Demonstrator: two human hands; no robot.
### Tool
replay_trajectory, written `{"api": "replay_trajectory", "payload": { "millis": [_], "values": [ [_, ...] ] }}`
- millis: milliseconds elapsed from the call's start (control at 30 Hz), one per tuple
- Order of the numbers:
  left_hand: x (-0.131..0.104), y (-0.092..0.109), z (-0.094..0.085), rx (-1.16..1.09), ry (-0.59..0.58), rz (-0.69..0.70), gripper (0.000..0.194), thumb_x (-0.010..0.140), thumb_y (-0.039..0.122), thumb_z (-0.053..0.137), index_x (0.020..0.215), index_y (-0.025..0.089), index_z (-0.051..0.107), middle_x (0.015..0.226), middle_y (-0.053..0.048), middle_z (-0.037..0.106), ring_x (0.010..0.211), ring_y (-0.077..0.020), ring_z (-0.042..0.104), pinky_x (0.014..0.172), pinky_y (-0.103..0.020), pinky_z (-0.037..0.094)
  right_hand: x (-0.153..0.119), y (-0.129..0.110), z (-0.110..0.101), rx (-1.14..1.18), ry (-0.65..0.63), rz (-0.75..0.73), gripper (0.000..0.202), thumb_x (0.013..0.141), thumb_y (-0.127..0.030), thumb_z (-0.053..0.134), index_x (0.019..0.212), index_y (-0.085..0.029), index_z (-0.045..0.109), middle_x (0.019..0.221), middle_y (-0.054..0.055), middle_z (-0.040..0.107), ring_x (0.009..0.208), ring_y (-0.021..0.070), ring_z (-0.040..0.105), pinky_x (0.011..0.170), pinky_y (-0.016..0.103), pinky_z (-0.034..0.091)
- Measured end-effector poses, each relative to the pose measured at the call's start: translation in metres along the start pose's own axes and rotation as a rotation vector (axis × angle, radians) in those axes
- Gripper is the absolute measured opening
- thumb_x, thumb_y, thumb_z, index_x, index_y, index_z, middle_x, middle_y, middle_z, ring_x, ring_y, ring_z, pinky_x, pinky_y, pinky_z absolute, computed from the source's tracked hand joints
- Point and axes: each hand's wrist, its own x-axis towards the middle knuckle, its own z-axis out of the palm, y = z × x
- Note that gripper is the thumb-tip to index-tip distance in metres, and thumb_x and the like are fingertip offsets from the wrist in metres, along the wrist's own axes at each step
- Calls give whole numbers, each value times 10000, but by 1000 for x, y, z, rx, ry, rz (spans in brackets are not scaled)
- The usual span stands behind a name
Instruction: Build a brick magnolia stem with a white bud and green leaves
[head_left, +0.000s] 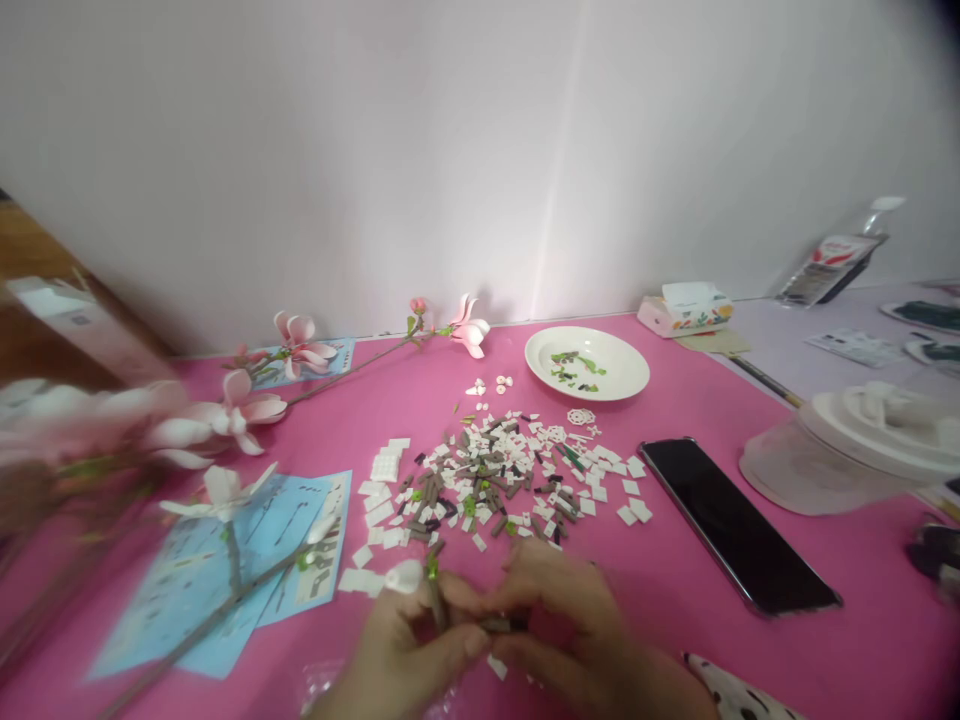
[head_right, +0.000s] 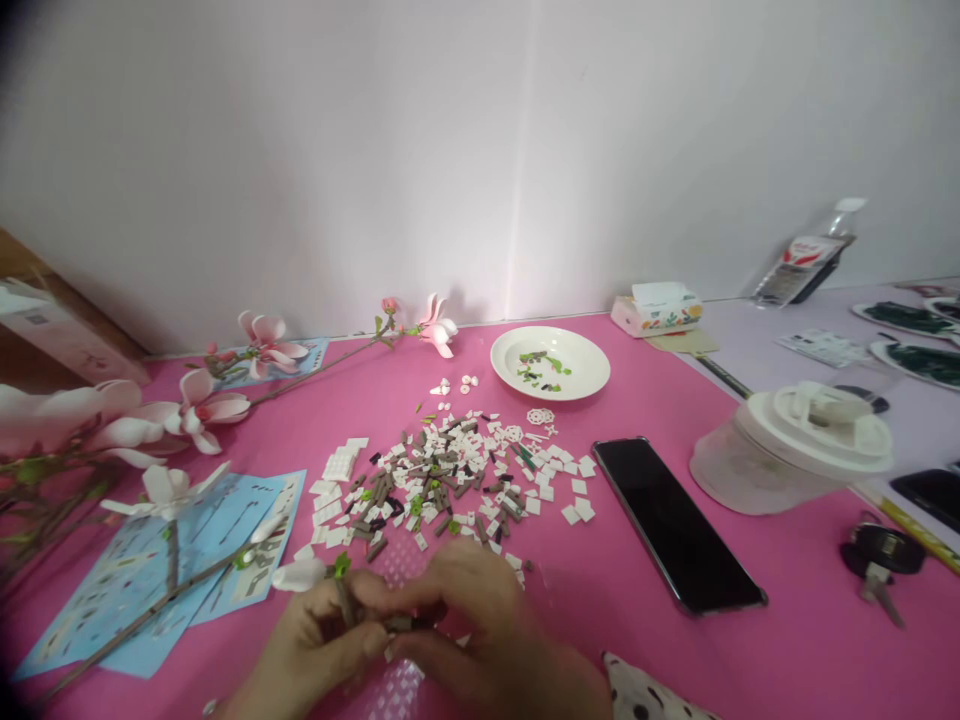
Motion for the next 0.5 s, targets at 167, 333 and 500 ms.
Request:
{"api": "replay_trajectory", "payload": {
  "millis": [167, 333, 500],
  "values": [
    [1, 1, -1, 82, 86, 39, 223, 680, 380, 797, 731, 173, 731, 657, -9, 657, 603, -127, 558, 587, -225, 428, -7, -3, -9, 92, -149, 343, 227, 827, -387, 640, 786, -172, 582, 767, 9, 578, 731, 153, 549, 686, 267, 442],
    [-1, -5, -3, 61, 60, 42, 224, 685, 370, 796, 703, 172, 693, 602, 10, 632, 571, -121, 543, 562, -220, 395, -9, 1, -8, 521, -337, 431, 388, 922, -515, 454, 833, -159, 581, 751, 13, 574, 712, 134, 546, 713, 264, 443],
    [-6, -9, -2, -9, 47, -32, 262, 638, 373, 831, 701, 169, 679, 625, -1, 652, 586, -139, 572, 574, -239, 393, 0, -4, -7, 653, -350, 498, 454, 853, -584, 518, 719, -153, 570, 660, -1, 546, 624, 118, 533, 640, 240, 451]
  ]
}}
